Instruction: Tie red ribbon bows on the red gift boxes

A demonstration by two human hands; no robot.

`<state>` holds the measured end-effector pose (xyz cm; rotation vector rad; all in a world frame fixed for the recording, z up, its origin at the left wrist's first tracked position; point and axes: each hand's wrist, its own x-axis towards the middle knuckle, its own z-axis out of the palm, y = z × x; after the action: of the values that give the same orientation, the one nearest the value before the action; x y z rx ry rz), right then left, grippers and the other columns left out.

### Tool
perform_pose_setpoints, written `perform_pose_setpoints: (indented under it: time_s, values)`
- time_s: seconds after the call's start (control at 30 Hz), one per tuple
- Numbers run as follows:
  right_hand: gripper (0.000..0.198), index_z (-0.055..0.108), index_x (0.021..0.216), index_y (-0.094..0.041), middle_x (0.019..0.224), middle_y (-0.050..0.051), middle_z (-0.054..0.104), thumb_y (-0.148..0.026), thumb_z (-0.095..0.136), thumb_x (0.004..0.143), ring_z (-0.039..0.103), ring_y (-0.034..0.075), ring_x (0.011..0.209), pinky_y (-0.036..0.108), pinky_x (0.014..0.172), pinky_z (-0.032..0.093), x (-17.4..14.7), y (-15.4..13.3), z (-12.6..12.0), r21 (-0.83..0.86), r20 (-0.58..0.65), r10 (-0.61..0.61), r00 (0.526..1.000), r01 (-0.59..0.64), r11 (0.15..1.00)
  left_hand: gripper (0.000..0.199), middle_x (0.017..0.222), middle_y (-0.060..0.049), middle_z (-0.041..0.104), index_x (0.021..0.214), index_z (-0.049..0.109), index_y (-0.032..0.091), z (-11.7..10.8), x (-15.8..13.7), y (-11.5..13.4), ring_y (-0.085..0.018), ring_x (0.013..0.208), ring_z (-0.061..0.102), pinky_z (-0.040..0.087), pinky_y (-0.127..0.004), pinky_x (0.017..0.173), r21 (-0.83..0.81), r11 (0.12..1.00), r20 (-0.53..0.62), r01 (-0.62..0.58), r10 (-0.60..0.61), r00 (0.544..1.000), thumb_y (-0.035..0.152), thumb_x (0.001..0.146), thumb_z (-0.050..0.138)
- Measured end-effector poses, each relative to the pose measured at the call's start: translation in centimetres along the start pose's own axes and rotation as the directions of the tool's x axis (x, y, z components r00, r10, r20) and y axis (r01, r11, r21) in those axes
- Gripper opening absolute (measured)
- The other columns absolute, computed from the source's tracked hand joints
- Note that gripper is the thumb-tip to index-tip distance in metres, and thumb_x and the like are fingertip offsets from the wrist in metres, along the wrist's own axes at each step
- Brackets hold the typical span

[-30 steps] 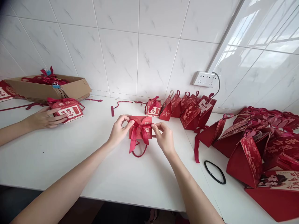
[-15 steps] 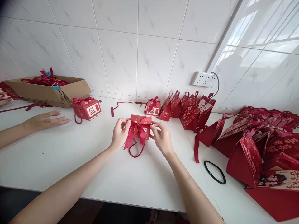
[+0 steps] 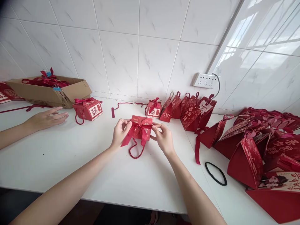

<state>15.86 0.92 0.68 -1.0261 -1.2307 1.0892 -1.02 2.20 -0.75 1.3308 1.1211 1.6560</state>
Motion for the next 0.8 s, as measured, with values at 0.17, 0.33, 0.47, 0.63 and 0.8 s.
perform_pose_setpoints:
  time_s: [0.17, 0.33, 0.47, 0.63, 0.8]
  values:
    - [0.038, 0.055, 0.069, -0.016, 0.122, 0.009, 0.061, -0.051, 0.068, 0.070, 0.064, 0.023, 0.100, 0.042, 0.075, 0.061, -0.1, -0.1, 0.1, 0.013, 0.022, -0.016, 1.000, 0.016, 1.000, 0.042, 0.113, -0.007, 0.055, 0.105, 0.040, 0.023, 0.2, -0.2, -0.2, -0.019, 0.111, 0.056, 0.048, -0.035, 0.094, 0.047, 0.999, 0.044, -0.007, 0.005, 0.999, 0.035, 0.074, 0.066]
    - [0.038, 0.058, 0.074, -0.017, 0.121, 0.008, 0.061, -0.053, 0.067, 0.071, 0.062, 0.023, 0.104, 0.040, 0.075, 0.061, -0.1, 0.0, 0.1, 0.032, 0.028, 0.023, 0.999, -0.024, 0.999, 0.074, 0.137, -0.012, 0.040, 0.130, 0.035, 0.025, 0.1, 0.0, 0.1, -0.026, 0.125, 0.046, 0.045, -0.039, 0.101, 0.093, 0.986, 0.128, 0.139, -0.151, 0.980, 0.028, 0.066, 0.072]
    - [0.041, 0.060, 0.078, -0.017, 0.109, 0.007, 0.066, -0.057, 0.067, 0.069, 0.062, 0.023, 0.101, 0.038, 0.072, 0.061, 0.0, -0.1, -0.1, 0.002, 0.013, 0.052, 0.999, -0.052, 0.999, 0.109, 0.127, -0.009, 0.054, 0.145, 0.005, 0.030, -0.3, 0.1, 0.6, -0.026, 0.118, 0.053, 0.045, -0.045, 0.099, -0.110, 0.939, 0.395, 0.325, -0.259, 0.882, 0.022, 0.063, 0.076]
    - [0.045, 0.061, 0.078, -0.017, 0.095, 0.006, 0.067, -0.060, 0.066, 0.067, 0.064, 0.022, 0.093, 0.035, 0.067, 0.061, 0.0, -0.4, -0.2, -0.057, -0.003, 0.065, 0.998, -0.065, 0.996, 0.125, 0.134, -0.008, 0.051, 0.144, -0.010, 0.036, -0.5, -0.2, 1.0, -0.027, 0.125, 0.046, 0.036, -0.049, 0.106, -0.098, 0.928, 0.472, 0.359, -0.274, 0.838, 0.017, 0.060, 0.080]
    - [0.046, 0.061, 0.076, -0.017, 0.092, 0.006, 0.067, -0.062, 0.066, 0.065, 0.063, 0.022, 0.093, 0.034, 0.067, 0.061, 0.0, -0.5, -0.2, -0.075, -0.010, 0.079, 0.997, -0.079, 0.994, 0.133, 0.134, -0.009, 0.051, 0.144, -0.013, 0.033, -0.7, 0.0, 0.5, -0.028, 0.129, 0.042, 0.028, -0.050, 0.110, -0.064, 0.940, 0.483, 0.335, -0.264, 0.835, 0.021, 0.054, 0.084]
